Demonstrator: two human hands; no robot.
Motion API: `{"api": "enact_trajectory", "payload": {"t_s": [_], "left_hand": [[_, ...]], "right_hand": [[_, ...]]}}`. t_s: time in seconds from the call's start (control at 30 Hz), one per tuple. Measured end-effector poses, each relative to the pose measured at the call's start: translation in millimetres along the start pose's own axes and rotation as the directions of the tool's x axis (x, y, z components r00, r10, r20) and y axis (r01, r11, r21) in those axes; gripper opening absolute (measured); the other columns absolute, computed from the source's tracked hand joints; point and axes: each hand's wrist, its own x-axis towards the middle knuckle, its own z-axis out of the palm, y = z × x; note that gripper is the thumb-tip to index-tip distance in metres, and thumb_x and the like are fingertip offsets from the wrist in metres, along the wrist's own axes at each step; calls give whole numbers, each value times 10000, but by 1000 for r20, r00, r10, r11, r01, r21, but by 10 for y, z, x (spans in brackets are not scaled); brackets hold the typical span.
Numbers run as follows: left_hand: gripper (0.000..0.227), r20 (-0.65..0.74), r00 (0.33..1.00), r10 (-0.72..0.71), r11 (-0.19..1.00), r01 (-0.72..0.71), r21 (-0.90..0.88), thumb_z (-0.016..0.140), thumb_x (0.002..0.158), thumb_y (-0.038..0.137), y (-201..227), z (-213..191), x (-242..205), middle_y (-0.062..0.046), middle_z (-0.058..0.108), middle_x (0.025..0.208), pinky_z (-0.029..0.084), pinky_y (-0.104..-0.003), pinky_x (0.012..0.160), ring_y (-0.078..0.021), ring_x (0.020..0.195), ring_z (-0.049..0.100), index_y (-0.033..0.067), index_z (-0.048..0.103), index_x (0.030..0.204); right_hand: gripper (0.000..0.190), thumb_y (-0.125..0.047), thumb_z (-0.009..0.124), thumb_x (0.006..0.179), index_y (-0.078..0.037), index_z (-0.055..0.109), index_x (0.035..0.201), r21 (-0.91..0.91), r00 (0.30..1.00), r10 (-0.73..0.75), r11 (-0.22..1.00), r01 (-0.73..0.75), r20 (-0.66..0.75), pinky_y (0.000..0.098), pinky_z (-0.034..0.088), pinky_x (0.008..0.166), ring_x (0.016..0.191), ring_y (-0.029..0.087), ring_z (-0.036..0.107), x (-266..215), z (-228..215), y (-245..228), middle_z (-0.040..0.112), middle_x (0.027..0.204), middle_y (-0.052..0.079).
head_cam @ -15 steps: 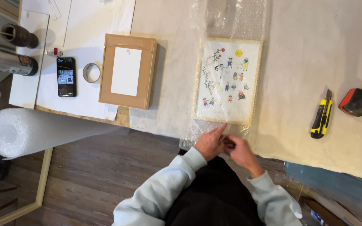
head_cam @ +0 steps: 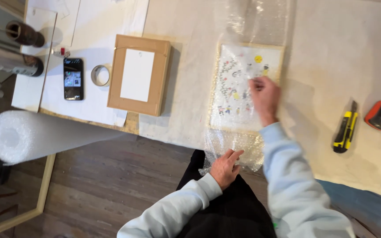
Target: The person wraps a framed artwork in bubble wrap and places it inside a cardboard box.
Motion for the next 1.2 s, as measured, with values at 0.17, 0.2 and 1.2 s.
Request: {"api": "enact_trajectory", "payload": {"t_s": [0.17,0.2,1.2], "left_hand": [[556,-69,996,49,996,-54,-77,645,868,25,-39,-25,-276,-165,569,1261,525,-466,934,-398,1105,605,86,520,1406],[556,-73,997,41,996,-47,-81,645,868,25,-25,-48,-306,-165,569,1261,525,-466,934,-398,1105,605,86,520,1406],[437,-444,894,54,998,-59,2,830,782,142,-1112,-92,-706,-168,628,1183,552,-371,854,-345,1010,668,50,583,1130]], "right_hand": [[207,-184,832,887,-77,675,970,-259,999,34,965,-39,-22,427,559,687,747,279,738,-40,-286,-152,759,787,87],[207,-184,832,887,-77,675,970,-261,999,35,965,-37,-13,427,559,687,747,279,738,-36,-269,-131,759,787,87],[299,-22,794,854,-43,637,1108,4,995,12,1000,-12,-98,307,567,756,845,178,657,-2766,-687,176,595,1195,116]]}}
